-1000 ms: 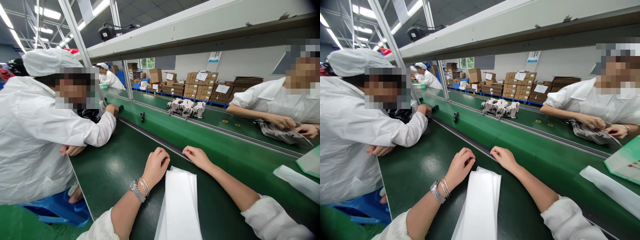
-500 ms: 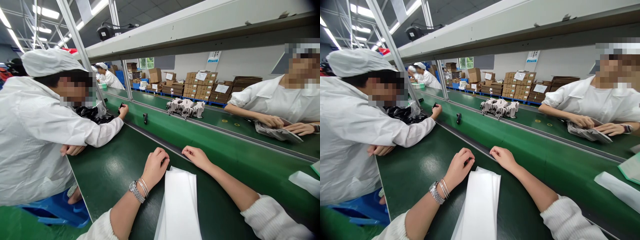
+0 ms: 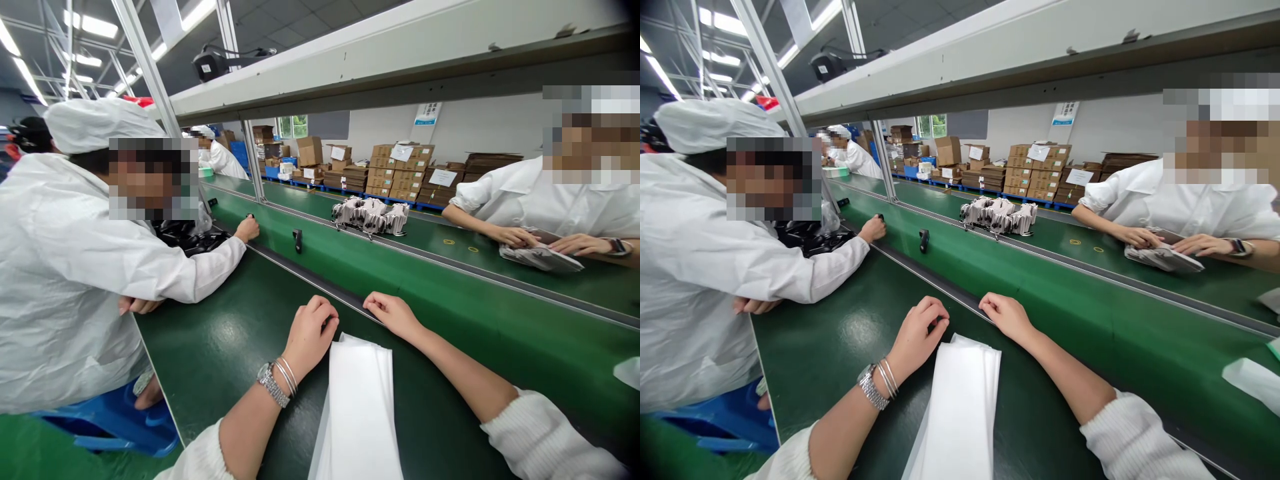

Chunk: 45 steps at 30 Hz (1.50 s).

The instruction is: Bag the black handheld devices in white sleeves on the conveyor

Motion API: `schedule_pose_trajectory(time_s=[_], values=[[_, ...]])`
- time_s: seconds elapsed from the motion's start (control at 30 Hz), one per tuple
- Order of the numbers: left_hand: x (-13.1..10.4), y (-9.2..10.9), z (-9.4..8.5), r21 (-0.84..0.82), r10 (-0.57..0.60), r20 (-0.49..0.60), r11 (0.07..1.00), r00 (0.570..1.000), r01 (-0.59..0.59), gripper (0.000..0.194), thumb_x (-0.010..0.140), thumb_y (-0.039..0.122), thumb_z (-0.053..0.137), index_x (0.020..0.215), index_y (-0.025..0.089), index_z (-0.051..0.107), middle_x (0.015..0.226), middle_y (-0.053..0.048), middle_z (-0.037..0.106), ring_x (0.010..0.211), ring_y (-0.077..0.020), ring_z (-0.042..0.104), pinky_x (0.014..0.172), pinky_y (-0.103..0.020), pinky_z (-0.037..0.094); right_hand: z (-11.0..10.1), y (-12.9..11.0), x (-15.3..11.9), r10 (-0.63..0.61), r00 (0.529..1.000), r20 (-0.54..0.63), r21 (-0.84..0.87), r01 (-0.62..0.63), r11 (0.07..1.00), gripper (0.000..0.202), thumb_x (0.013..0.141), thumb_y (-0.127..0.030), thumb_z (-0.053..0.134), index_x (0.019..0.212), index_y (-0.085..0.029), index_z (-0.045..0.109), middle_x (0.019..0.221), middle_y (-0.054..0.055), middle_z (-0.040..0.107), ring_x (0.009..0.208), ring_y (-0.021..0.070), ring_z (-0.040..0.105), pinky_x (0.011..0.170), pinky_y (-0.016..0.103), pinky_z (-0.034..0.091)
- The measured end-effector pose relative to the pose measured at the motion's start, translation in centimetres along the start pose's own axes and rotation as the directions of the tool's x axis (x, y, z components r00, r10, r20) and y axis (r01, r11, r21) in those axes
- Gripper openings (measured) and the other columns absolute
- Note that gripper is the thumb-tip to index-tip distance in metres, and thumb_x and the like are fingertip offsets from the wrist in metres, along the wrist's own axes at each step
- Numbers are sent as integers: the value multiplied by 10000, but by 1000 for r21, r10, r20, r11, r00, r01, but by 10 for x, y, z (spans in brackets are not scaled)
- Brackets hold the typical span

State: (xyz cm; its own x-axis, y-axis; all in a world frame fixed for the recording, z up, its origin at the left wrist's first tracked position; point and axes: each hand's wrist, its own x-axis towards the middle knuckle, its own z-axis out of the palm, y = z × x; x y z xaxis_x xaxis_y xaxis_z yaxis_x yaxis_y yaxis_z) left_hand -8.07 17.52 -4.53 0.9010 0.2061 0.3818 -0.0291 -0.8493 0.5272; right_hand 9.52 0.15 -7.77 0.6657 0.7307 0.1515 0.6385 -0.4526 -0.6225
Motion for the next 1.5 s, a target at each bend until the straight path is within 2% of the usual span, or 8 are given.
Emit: schedule_pose_trajectory(time_s=[1.5], values=[[1,-2,2,16,38,-5,999,999,-38,140,894,203,471,879,205,610,995,-33,601,823,-139,589,762,-312,444,2,2,1,-15,1000,-11,-13,15,1000,248,902,-347,448,877,-232,666,723,-6,661,614,146,552,577,247,348]])
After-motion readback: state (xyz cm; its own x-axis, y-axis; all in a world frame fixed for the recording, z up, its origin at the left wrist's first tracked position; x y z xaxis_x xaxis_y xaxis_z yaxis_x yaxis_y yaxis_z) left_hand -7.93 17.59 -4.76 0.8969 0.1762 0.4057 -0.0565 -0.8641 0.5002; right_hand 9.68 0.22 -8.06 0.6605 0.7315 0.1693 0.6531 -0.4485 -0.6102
